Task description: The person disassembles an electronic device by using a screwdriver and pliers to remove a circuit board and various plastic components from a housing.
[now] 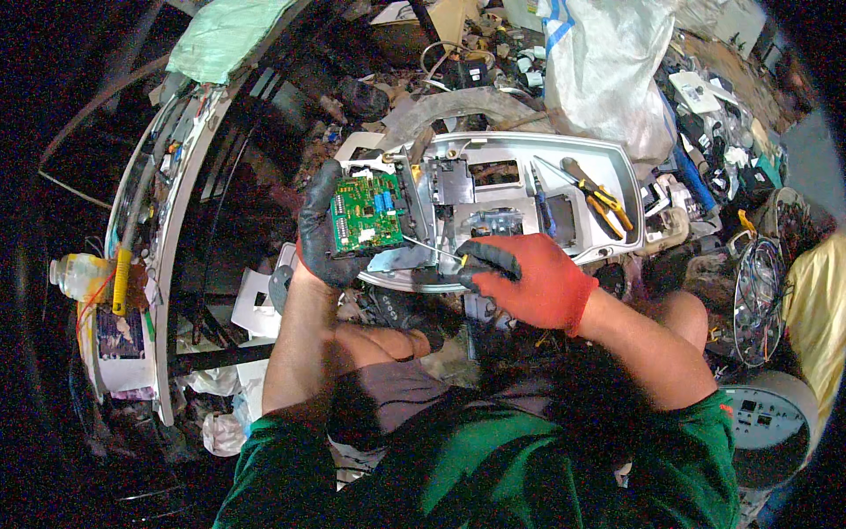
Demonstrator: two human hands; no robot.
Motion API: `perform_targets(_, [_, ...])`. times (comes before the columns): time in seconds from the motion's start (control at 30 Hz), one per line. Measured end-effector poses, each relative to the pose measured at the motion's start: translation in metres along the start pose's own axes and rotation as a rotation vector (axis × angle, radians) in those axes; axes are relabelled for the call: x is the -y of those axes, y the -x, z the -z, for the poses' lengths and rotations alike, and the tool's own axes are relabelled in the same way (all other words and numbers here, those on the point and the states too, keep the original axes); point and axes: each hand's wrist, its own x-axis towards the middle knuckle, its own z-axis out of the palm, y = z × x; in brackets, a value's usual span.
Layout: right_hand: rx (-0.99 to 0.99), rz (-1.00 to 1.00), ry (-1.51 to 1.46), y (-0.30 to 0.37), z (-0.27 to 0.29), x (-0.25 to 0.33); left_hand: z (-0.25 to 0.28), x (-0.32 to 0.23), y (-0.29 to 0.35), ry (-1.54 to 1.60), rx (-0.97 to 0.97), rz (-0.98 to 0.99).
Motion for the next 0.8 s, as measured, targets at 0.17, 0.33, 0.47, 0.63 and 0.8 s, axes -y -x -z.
perform_targets(0.17, [0.005,-0.022,0.001,-0.006,0.007,0.004,-0.003,-0.002,-0.004,-0.075,-0.113,-0.008])
perform_targets(0.33, [-0.138,0.008,-0.104,0.002,-0.011,0.005,-0.006,0.008,-0.006,0.169,0.034,-0.067])
perform_targets(0.47, [0.025,-0.021,0.060,0.000,-0.013,0.010,-0.003,0.008,-0.007,-0.018,-0.131,-0.015])
perform_targets(0.63, [0.067,-0.077,0.002,0.002,-0.005,0.015,0.004,0.005,-0.005,-0.113,-0.103,0.010])
perform_targets(0.8, [0.034,-0.145,-0.193,-0.002,0.007,0.002,0.002,0.006,-0.002,-0.098,-0.175,0.045])
